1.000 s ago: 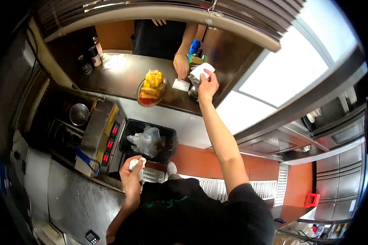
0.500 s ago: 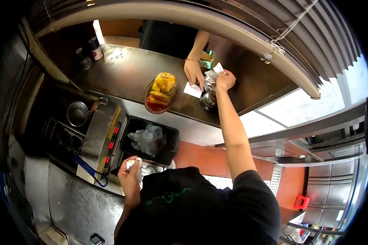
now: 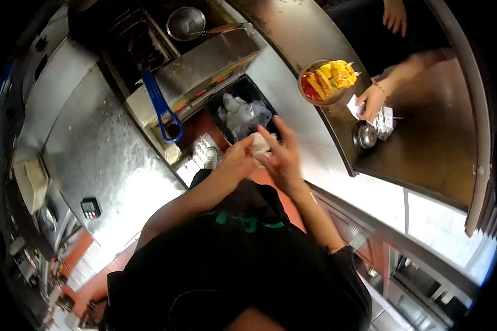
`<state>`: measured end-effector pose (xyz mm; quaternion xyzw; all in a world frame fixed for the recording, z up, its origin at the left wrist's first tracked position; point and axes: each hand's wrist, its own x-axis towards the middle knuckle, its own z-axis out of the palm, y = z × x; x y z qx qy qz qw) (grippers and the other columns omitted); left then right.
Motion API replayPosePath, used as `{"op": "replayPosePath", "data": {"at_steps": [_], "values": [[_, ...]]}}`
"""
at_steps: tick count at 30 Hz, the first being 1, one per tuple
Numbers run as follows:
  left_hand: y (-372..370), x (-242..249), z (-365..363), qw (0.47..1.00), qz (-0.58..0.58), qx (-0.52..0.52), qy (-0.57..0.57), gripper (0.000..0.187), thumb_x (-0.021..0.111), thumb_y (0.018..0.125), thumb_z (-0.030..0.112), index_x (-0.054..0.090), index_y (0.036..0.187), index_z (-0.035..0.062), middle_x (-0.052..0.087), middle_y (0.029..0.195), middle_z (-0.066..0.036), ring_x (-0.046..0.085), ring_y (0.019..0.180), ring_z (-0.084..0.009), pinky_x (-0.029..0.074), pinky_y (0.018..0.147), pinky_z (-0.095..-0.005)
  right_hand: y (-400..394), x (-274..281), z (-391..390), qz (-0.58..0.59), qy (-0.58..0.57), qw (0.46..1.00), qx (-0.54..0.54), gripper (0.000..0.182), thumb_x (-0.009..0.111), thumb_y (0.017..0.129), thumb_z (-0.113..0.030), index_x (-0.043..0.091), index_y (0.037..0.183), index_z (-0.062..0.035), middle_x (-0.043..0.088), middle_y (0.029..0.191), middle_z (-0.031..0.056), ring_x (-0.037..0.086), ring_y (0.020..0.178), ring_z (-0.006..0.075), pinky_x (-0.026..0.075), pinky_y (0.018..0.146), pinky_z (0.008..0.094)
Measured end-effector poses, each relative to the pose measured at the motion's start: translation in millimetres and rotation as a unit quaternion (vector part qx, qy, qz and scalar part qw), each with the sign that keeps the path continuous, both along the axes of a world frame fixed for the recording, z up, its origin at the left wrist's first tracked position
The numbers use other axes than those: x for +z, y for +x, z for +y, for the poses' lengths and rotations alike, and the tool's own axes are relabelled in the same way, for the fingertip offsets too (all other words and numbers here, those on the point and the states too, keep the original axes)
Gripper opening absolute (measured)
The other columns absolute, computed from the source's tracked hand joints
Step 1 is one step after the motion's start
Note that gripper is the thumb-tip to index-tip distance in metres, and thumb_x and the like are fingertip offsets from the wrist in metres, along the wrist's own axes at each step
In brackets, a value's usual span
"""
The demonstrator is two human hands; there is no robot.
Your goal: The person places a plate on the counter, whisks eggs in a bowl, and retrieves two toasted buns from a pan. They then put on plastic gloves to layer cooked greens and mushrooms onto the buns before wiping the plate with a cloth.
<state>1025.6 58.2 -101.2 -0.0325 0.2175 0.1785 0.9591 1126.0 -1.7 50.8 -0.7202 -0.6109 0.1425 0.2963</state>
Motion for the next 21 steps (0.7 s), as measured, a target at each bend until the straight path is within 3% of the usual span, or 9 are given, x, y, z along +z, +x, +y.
{"op": "replayPosePath", "data": {"at_steps": [6,11,13,14,15,16,17,19,21], "values": [[-2,75,-10,0.988,0.108,-0.042,0.101,0.083,0.03,0.09,0.066,0.035,0.136,-0.0022,0.044,0.135,-0.018,0.035,0.13,-0.0249,0.02,0.11,-0.0348,8,-110,3,0.237,0.047,0.968,-0.07,0.032,0.042,0.095,-0.02,0.058,0.076,0.0004,0.06,0.075,0.0075,0.054,0.063,0.0243,0.042,0.058,0.034],[-5,97,-13,0.994,-0.009,0.104,0.028,0.074,0.035,0.089,0.065,0.043,0.131,0.0045,0.053,0.122,-0.013,0.05,0.114,-0.0255,0.038,0.097,-0.0389,71,-182,1,0.815,-0.1,0.557,-0.124,0.039,0.035,0.099,-0.031,0.057,0.108,0.0006,0.062,0.095,0.0086,0.061,0.083,0.0176,0.051,0.072,0.0284],[9,32,-30,0.988,0.019,0.107,0.112,0.054,0.042,0.093,0.051,0.051,0.12,0.0057,0.059,0.109,-0.009,0.055,0.098,-0.0199,0.044,0.087,-0.0356,52,-151,5,0.748,-0.123,0.652,-0.016,0.039,0.032,0.1,-0.03,0.052,0.115,0.0004,0.06,0.103,0.0103,0.06,0.093,0.0187,0.052,0.076,0.0312],[8,27,-39,0.875,0.098,0.105,0.463,0.042,0.048,0.094,0.04,0.052,0.118,0.0068,0.06,0.105,-0.008,0.056,0.096,-0.0197,0.044,0.087,-0.0346,43,-132,8,0.776,-0.178,0.597,-0.102,0.036,0.032,0.099,-0.027,0.053,0.115,-0.0015,0.06,0.101,0.0085,0.059,0.091,0.0176,0.051,0.077,0.0314],[11,18,-45,0.932,0.049,0.031,0.358,0.041,0.053,0.092,0.033,0.05,0.122,0.0066,0.058,0.112,-0.01,0.055,0.103,-0.0239,0.043,0.091,-0.0353,120,-267,-18,0.858,-0.169,0.482,0.062,0.028,0.037,0.098,-0.021,0.053,0.114,-0.004,0.058,0.093,0.0059,0.056,0.085,0.0165,0.049,0.078,0.0298],[-4,43,-52,0.837,0.157,-0.012,0.524,0.051,0.055,0.089,0.039,0.048,0.126,0.0057,0.054,0.119,-0.013,0.052,0.109,-0.0271,0.041,0.094,-0.0367,113,-241,-14,0.823,-0.18,0.534,-0.074,0.021,0.042,0.096,-0.019,0.053,0.108,-0.0056,0.053,0.086,0.0034,0.054,0.08,0.0149,0.048,0.076,0.0298],[-15,69,-64,0.71,0.263,-0.073,0.649,0.061,0.056,0.086,0.046,0.045,0.13,0.0048,0.051,0.125,-0.016,0.049,0.116,-0.0303,0.039,0.098,-0.038,138,-271,0,0.904,-0.214,0.365,0.054,0.025,0.046,0.094,-0.02,0.051,0.113,-0.0037,0.052,0.085,0.0039,0.053,0.079,0.0157,0.048,0.075,0.0304],[-37,5,-97,0.461,0.495,-0.109,0.729,0.082,0.058,0.078,0.059,0.039,0.135,0.0035,0.043,0.133,-0.022,0.041,0.125,-0.0355,0.034,0.103,-0.0379,137,-261,10,0.33,0.029,0.934,0.13,0.033,0.046,0.095,-0.025,0.051,0.118,-0.0011,0.059,0.095,0.0087,0.057,0.086,0.0187,0.048,0.078,0.0308],[-101,19,-99,0.58,0.53,-0.19,0.588,0.091,0.058,0.075,0.063,0.037,0.135,-0.0031,0.037,0.137,-0.027,0.036,0.128,-0.0373,0.031,0.106,-0.0365,121,-249,23,0.317,0.043,0.945,0.07,0.034,0.046,0.095,-0.025,0.051,0.118,-0.0007,0.059,0.097,0.01,0.057,0.087,0.0194,0.048,0.078,0.0309]]}}
